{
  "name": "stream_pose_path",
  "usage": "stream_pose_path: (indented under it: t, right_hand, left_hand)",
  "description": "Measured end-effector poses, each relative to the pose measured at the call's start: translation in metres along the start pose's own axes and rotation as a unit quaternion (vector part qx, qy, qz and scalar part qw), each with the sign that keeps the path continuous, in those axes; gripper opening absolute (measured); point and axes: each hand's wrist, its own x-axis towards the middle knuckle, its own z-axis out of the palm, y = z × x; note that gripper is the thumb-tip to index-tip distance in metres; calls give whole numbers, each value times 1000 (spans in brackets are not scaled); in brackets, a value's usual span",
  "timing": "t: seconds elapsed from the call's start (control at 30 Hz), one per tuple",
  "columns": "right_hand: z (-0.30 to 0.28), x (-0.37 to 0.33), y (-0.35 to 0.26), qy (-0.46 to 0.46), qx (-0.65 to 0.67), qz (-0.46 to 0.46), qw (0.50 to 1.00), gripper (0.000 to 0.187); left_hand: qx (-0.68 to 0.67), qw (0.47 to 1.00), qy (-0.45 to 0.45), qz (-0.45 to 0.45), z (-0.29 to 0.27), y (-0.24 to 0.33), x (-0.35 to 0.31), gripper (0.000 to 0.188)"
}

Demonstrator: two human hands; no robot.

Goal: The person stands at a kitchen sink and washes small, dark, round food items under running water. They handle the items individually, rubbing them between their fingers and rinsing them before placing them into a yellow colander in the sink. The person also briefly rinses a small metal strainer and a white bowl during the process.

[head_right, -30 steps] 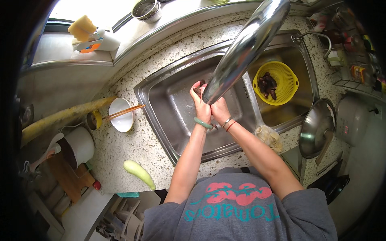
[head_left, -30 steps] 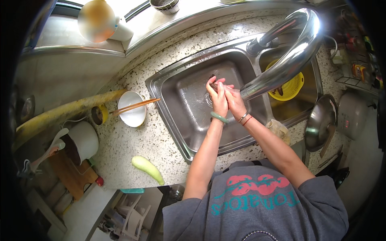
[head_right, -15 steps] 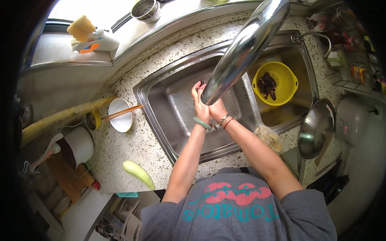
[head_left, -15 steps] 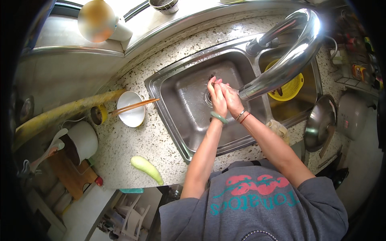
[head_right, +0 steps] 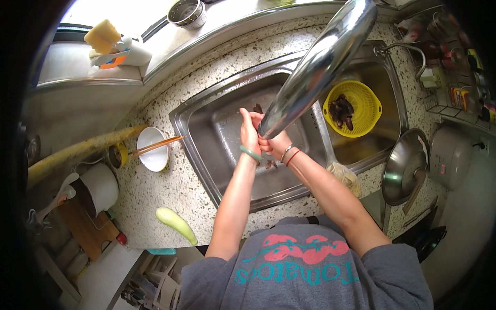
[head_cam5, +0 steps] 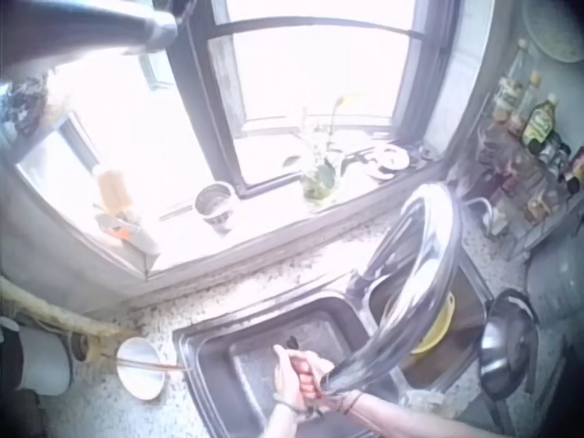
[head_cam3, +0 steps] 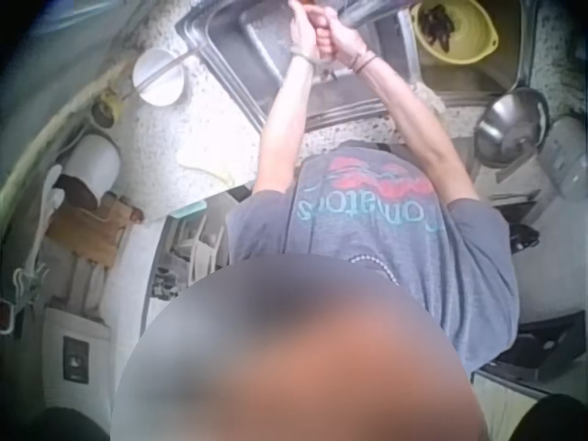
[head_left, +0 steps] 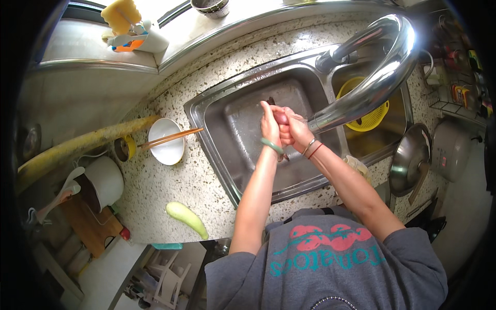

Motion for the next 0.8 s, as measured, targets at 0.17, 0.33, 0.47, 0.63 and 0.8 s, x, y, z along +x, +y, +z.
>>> stream_pose_path:
  t: [0.17,0.33,0.47,0.63,0.8]
  right_hand:
    - [-20,13,-1,-32,10,85,996,37]
    - [-14,5,13,-18,-140,-6,990,40]
    - [-14,13,17,94,-395,-202,891,41]
    - [-65,30,6,-2,-193,-30,981,31]
    - [-28,-2,-12,-21,-48,-19,998,25]
  left_hand:
    - [69,997,39,1,-2,-18,-8,40]
    - [21,985,43,-164,-19,-15,1,39]
    - [220,960,121,121,-2,-26,-14,36]
    - [167,983,-6,73,-8,-40,-33,28]
    - [-171,983,-61,-7,-3,-12,-12,38]
